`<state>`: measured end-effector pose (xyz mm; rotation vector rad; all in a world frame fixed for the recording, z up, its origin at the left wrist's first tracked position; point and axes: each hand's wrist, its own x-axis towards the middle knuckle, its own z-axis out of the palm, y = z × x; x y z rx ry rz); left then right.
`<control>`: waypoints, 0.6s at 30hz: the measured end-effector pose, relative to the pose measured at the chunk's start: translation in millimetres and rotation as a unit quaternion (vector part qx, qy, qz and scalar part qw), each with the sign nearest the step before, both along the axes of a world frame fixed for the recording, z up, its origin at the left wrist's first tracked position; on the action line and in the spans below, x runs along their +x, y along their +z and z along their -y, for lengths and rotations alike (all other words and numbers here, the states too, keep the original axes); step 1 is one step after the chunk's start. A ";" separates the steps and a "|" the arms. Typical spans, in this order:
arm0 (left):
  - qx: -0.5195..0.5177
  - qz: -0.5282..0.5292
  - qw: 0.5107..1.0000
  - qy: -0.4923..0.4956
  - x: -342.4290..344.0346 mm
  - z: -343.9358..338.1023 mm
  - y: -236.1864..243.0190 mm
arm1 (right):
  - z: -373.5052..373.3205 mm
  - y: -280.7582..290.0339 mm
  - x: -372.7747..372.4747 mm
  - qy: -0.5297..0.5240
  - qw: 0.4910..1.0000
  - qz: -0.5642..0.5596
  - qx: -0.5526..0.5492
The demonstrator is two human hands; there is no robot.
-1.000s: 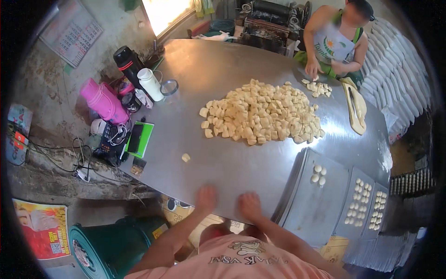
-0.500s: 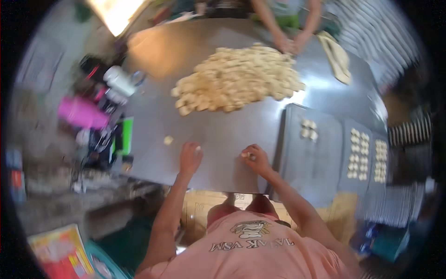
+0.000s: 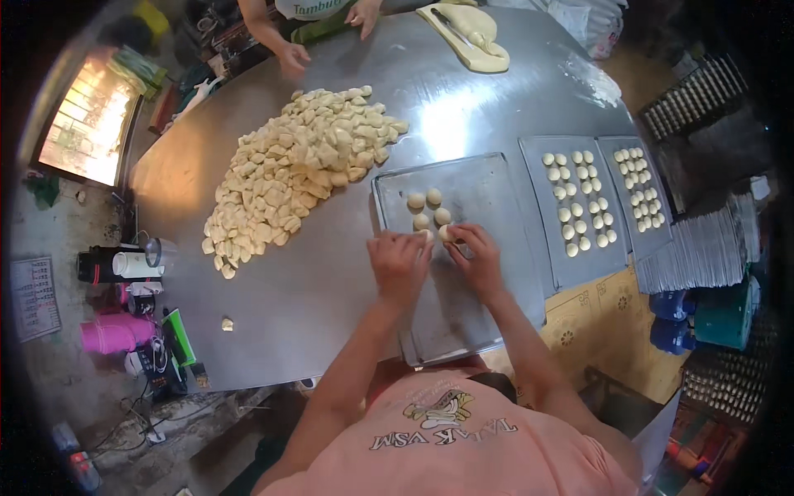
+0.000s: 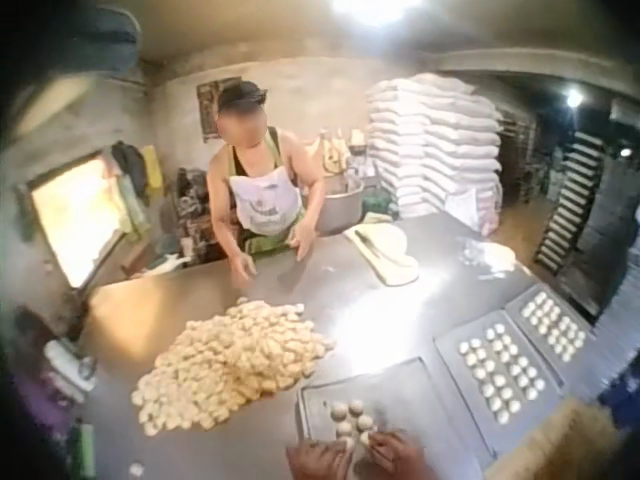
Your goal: Shaping small pieces of dough into balls and arranging them on a baking tray.
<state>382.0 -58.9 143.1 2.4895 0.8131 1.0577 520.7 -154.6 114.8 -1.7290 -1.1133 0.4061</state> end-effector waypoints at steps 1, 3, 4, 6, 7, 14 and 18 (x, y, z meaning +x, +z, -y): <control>-0.017 -0.055 0.998 -0.002 -0.1 -2.0 -21.9 | -7.9 -6.1 -1.2 0.021 1.000 0.010 -0.020; -0.018 -0.110 0.994 0.000 0.4 -2.6 -39.6 | -11.7 -16.4 5.7 0.048 0.997 0.032 -0.047; -0.001 -0.110 0.994 0.003 4.3 -2.6 -36.6 | -5.8 -21.7 11.3 0.053 0.996 0.042 -0.053; -0.029 -0.046 0.998 0.032 4.1 -26.1 -34.6 | -0.8 -11.1 16.0 0.026 0.998 0.049 -0.013; -0.067 0.019 0.996 0.053 -3.1 -34.9 -32.7 | 9.3 -5.2 14.3 -0.009 0.998 0.054 0.015; -0.165 -0.036 0.923 0.346 -48.3 -147.3 -94.7 | 14.9 1.4 11.7 0.007 0.999 -0.017 -0.036; -0.113 -0.118 0.966 0.203 -66.9 -116.6 -102.7 | -13.5 23.9 -8.1 0.023 1.000 -0.006 -0.015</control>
